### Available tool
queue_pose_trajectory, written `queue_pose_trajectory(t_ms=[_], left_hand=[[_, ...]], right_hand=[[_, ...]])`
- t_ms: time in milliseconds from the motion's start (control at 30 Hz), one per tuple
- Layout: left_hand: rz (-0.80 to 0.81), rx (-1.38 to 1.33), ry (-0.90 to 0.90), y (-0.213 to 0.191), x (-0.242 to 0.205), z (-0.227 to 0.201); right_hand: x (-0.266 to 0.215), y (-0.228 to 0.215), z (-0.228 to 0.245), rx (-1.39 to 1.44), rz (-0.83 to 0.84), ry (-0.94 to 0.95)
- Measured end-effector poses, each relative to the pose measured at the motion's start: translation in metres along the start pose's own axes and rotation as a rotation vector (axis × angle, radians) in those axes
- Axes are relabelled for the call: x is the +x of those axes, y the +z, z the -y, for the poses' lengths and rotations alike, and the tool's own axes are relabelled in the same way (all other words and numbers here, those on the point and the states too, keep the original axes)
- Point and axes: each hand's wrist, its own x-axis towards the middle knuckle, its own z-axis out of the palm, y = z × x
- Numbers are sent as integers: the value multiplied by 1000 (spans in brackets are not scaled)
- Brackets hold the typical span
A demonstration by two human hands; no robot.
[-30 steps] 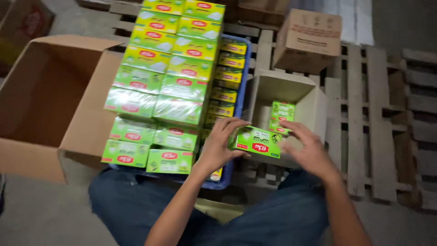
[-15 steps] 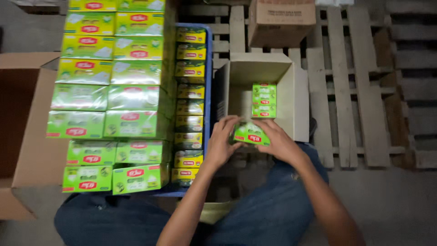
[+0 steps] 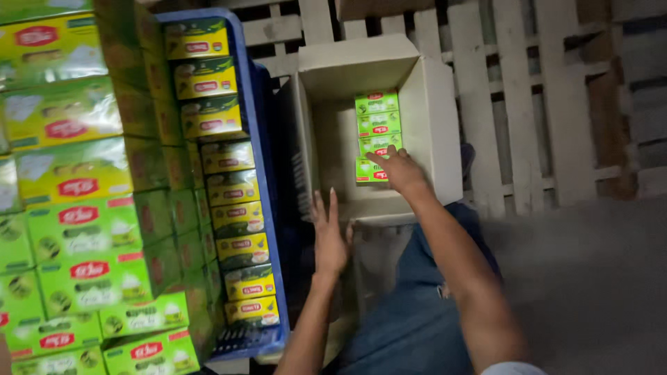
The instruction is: The person picks small green and yellow boxes from a blue crate and places them into a larger cardboard box. The person arranges the boxes in neat rows inside the cardboard box.
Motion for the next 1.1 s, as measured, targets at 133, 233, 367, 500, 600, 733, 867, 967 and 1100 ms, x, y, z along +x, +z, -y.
queue_pose_trajectory(t_ms=[133,233,367,500,600,733,867,967,1100], left_hand=[[31,73,-19,10,-2,1],[63,100,-62,12,-3,9],[77,165,-30,15,-5,13],[53,155,37,16,-9,14],[159,211,-7,20,-10,21],[118,251,24,23,-9,16],[140,331,36,27,-9,22],[122,304,36,28,-10,22],[111,224,42,23,-7,17]], right_hand=[[33,34,-12,-64,69,52],[49,53,-23,-96,125,67],[54,47,-18,-350,160,54],[80,84,-27,-557,137,30],[88,89,-24,-586,171,51],[95,141,-35,-717,46,85],[94,124,-20,-963,161,120],[90,106,-13,-924,287,140],[81,83,0,-749,366,270]])
